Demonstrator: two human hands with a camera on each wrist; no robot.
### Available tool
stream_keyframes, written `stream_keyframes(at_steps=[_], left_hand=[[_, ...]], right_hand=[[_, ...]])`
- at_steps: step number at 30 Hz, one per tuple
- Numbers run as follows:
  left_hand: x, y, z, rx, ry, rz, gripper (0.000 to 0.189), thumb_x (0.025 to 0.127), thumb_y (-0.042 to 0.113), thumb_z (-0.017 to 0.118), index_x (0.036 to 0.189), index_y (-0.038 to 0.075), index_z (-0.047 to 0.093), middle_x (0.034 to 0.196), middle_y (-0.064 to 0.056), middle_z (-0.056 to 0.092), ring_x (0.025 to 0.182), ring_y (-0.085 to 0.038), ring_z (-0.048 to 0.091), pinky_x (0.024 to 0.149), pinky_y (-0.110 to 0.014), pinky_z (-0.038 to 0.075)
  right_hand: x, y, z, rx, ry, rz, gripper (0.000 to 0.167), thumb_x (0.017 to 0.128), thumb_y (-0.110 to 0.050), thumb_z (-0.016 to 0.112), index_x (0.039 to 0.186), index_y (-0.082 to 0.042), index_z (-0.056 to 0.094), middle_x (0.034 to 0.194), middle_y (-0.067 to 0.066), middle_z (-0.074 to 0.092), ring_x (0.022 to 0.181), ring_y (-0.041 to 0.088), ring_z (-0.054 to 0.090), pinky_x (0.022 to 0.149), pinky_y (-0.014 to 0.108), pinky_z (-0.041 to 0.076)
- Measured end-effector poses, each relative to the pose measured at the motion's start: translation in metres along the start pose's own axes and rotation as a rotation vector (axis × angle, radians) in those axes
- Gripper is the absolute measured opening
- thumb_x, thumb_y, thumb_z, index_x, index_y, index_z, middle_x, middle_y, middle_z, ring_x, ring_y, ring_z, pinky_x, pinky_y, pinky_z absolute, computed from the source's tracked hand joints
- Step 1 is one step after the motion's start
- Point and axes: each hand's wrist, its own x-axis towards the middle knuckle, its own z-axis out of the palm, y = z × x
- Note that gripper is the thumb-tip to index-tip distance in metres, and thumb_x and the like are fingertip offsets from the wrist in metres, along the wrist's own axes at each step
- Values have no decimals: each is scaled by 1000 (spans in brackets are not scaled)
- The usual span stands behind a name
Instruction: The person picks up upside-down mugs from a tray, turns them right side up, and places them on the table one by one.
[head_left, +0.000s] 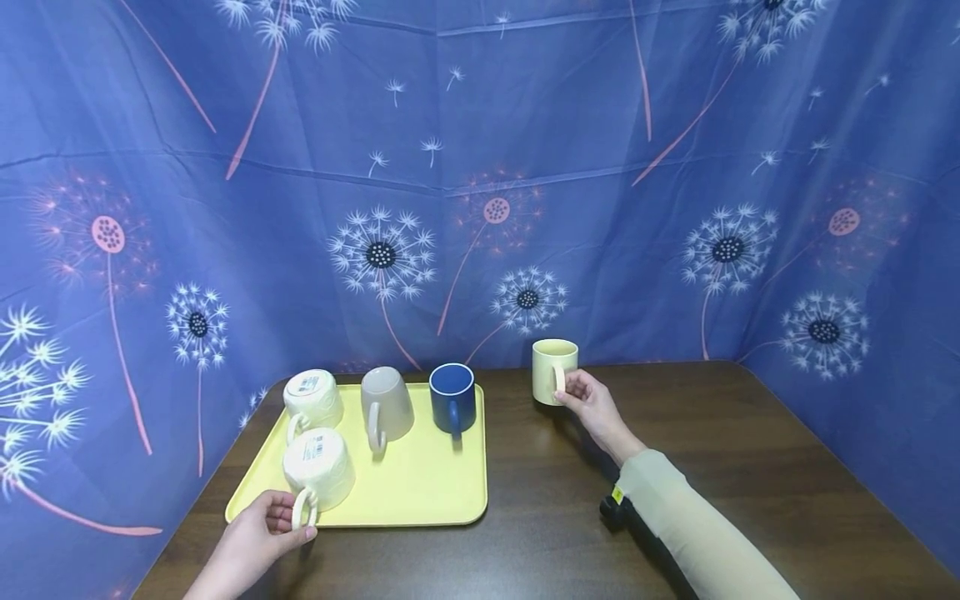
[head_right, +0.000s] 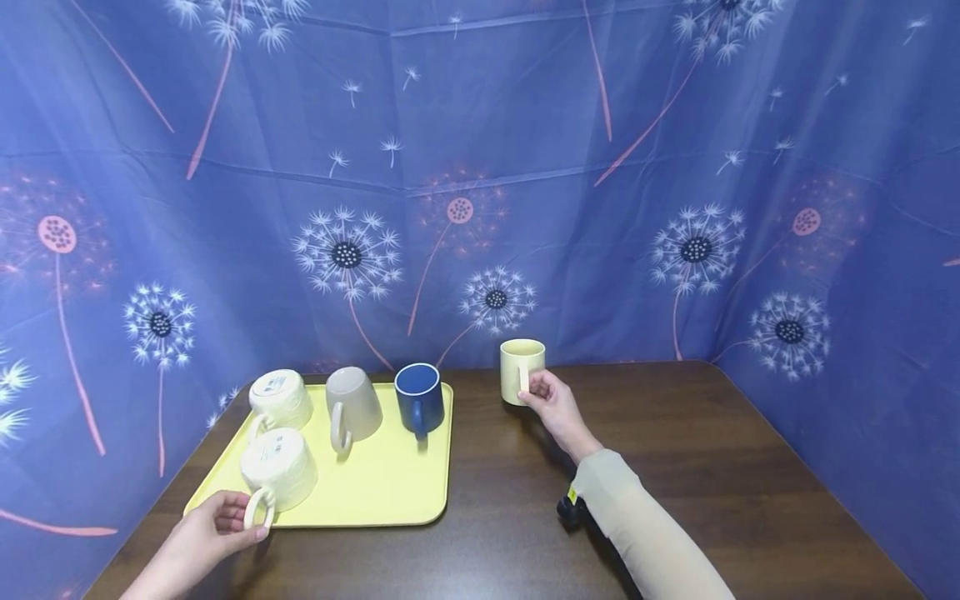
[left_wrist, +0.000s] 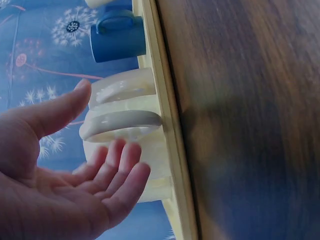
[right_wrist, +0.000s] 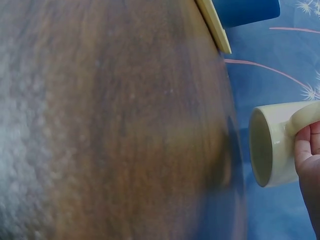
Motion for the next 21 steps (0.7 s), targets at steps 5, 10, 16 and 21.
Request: stream_keyframes(at_steps=[5, 10, 16, 21], left_hand=[[1, -8, 1, -42, -112, 118, 28, 76, 14, 77, 91, -2, 59, 76, 0, 59, 67, -2, 53, 58, -20, 45], [2, -16, -2, -101, -200, 239, 22, 74, 5, 75, 88, -2, 59, 78, -1, 60, 68, 2, 51, 59, -19, 45], [6, -21, -3, -115, -215, 267, 18, 74, 4, 75, 86, -1, 62, 78, 3, 64, 70, 2, 56, 61, -20, 48], [6, -25, -2, -98, -179, 266, 16, 74, 5, 76, 83, 1, 65, 74, 11, 63, 69, 3, 57, 61, -20, 49]], right_hand=[[-4, -9, 4, -41, -19, 3, 21, 84, 9, 61, 101, 16, 51, 93, 21, 59, 81, 8, 55, 72, 17, 45], [-5, -9, 4, -51, -17, 14, 20, 83, 10, 62, 99, 16, 51, 93, 20, 59, 81, 9, 55, 73, 17, 45], [-1, 6, 0, -48, -25, 36, 21, 83, 9, 63, 100, 15, 52, 93, 18, 59, 80, 7, 54, 73, 17, 45], [3, 23, -5, -110, -36, 46, 22, 82, 2, 68, 99, 10, 56, 90, 10, 63, 79, 6, 56, 73, 18, 45]])
